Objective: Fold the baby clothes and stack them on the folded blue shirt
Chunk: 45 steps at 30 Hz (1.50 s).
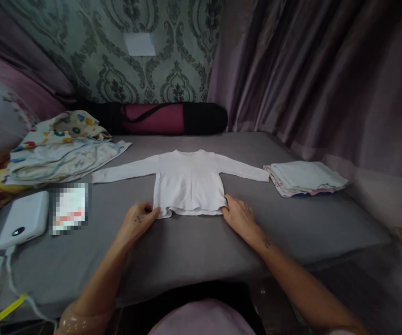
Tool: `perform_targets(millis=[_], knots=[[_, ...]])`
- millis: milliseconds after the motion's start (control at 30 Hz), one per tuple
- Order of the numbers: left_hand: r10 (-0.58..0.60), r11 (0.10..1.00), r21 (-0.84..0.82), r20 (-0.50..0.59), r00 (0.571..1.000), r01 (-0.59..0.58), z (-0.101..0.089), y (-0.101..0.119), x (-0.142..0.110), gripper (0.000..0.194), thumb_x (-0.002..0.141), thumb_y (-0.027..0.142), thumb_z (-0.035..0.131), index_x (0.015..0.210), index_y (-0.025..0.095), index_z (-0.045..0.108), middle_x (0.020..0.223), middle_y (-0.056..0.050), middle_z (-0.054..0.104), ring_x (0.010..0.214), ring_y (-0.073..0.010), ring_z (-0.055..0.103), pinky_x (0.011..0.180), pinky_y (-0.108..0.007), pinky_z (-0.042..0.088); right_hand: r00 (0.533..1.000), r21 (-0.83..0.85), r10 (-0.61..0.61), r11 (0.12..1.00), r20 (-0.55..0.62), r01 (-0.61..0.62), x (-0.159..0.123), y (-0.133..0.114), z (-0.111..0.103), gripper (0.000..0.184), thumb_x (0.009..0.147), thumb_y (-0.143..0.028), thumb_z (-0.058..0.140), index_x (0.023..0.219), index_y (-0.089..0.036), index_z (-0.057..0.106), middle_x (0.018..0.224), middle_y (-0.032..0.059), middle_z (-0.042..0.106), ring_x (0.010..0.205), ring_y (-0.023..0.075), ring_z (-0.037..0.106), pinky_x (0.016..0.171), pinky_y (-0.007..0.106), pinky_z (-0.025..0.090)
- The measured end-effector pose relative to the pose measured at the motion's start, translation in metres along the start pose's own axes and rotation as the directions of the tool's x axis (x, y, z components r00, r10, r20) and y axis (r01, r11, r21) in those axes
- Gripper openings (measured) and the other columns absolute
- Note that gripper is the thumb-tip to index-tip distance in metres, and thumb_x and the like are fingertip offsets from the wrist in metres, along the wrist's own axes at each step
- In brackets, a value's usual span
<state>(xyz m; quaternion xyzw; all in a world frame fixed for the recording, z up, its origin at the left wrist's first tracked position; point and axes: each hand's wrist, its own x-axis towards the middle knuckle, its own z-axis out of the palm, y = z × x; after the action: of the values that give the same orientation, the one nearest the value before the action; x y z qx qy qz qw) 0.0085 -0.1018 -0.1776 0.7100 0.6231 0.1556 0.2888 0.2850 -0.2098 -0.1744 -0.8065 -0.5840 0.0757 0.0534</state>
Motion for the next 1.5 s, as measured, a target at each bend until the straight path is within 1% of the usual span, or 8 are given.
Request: perform_targets(millis=[233, 400, 600, 900, 1033, 1133, 1300, 1500], knots=[[-0.041, 0.988, -0.148, 0.009, 0.999, 0.042, -0.018, -0.02, 0.005, 0.04, 0.073, 0.047, 0.047, 0.099, 0.018, 0.053, 0.063, 0.0, 0.063, 0.058, -0.0184, 0.058, 0.054, -0.026, 0.041, 0.993, -0.104, -0.116, 0.988, -0.006, 0.115, -0.002, 0.011, -0.012, 0.031, 0.091, -0.017, 0.041, 0.12, -0.019, 0.052, 0.112, 0.0107, 0.063, 0.096, 0.0242, 0.062, 0.075, 0.032, 0.041], [0.178, 0.983, -0.052, 0.106, 0.978, -0.173, -0.022, -0.038, 0.012, 0.059, 0.076, 0.048, 0.046, 0.129, 0.022, 0.046, 0.056, 0.007, 0.051, 0.055, -0.0163, 0.051, 0.057, -0.025, 0.038, 0.973, -0.289, -0.228, 0.934, -0.025, 0.211, -0.002, 0.015, -0.019, 0.035, 0.091, -0.006, 0.033, 0.116, -0.018, 0.054, 0.11, 0.0127, 0.059, 0.088, 0.0222, 0.06, 0.071, 0.032, 0.042], [0.174, 0.984, 0.002, 0.221, 0.96, -0.179, -0.025, -0.036, 0.017, 0.051, 0.072, 0.057, 0.047, 0.103, 0.023, 0.07, 0.054, 0.002, 0.05, 0.055, -0.0177, 0.048, 0.054, -0.026, 0.034, 0.844, -0.185, -0.533, 0.824, 0.063, 0.535, -0.003, 0.021, -0.027, 0.034, 0.089, -0.002, 0.037, 0.108, -0.022, 0.057, 0.112, 0.0079, 0.059, 0.103, 0.0206, 0.052, 0.088, 0.033, 0.041], [0.127, 0.987, -0.14, 0.431, 0.893, -0.073, -0.053, -0.028, 0.021, 0.042, 0.063, 0.061, 0.06, 0.077, 0.023, 0.072, 0.052, 0.002, 0.052, 0.051, -0.0145, 0.045, 0.048, -0.023, 0.032, 0.789, 0.218, -0.605, 0.788, 0.106, 0.575, -0.009, 0.046, -0.045, 0.03, 0.086, -0.008, 0.042, 0.098, -0.023, 0.065, 0.102, 0.004, 0.065, 0.095, 0.0173, 0.058, 0.087, 0.031, 0.045], [0.079, 0.995, -0.078, 0.177, 0.981, -0.066, -0.058, -0.022, 0.056, 0.039, 0.066, 0.058, 0.056, 0.069, 0.021, 0.069, 0.06, 0.0, 0.059, 0.061, -0.0171, 0.053, 0.054, -0.024, 0.038, 0.925, 0.431, -0.378, 0.838, 0.021, 0.333, 0.025, 0.054, -0.039, 0.024, 0.085, -0.021, 0.046, 0.093, -0.02, 0.069, 0.086, 0.0026, 0.069, 0.076, 0.0154, 0.062, 0.07, 0.026, 0.047], [0.001, 1.0, 0.005, 0.015, 1.0, -0.001, -0.043, -0.009, 0.091, 0.038, 0.068, 0.052, 0.053, 0.069, 0.018, 0.068, 0.059, -0.003, 0.06, 0.064, -0.0204, 0.057, 0.054, -0.026, 0.038, 0.993, 0.425, -0.114, 0.901, 0.033, 0.089, 0.067, 0.055, -0.027, 0.032, 0.089, -0.026, 0.04, 0.091, -0.015, 0.07, 0.074, 0.0042, 0.068, 0.067, 0.0158, 0.062, 0.063, 0.025, 0.047], [-0.147, 0.967, 0.204, -0.046, 0.988, 0.154, -0.01, 0.017, 0.132, 0.032, 0.073, 0.044, 0.053, 0.06, 0.016, 0.062, 0.063, -0.012, 0.064, 0.069, -0.0269, 0.063, 0.057, -0.031, 0.04, 0.985, 0.121, -0.026, 0.992, -0.171, 0.047, 0.116, 0.043, -0.01, 0.029, 0.089, -0.019, 0.045, 0.107, -0.02, 0.067, 0.108, 0.0073, 0.067, 0.101, 0.0188, 0.06, 0.084, 0.026, 0.044], [-0.203, 0.954, 0.203, -0.101, 0.974, 0.22, 0.008, 0.025, 0.144, 0.027, 0.073, 0.038, 0.057, 0.074, 0.012, 0.065, 0.081, -0.02, 0.069, 0.084, -0.032, 0.066, 0.064, -0.034, 0.044, 0.976, -0.114, -0.129, 0.987, -0.178, 0.11, 0.131, 0.033, 0.0, 0.035, 0.094, -0.013, 0.035, 0.116, -0.021, 0.061, 0.116, 0.0098, 0.058, 0.109, 0.0208, 0.056, 0.084, 0.029, 0.043]])
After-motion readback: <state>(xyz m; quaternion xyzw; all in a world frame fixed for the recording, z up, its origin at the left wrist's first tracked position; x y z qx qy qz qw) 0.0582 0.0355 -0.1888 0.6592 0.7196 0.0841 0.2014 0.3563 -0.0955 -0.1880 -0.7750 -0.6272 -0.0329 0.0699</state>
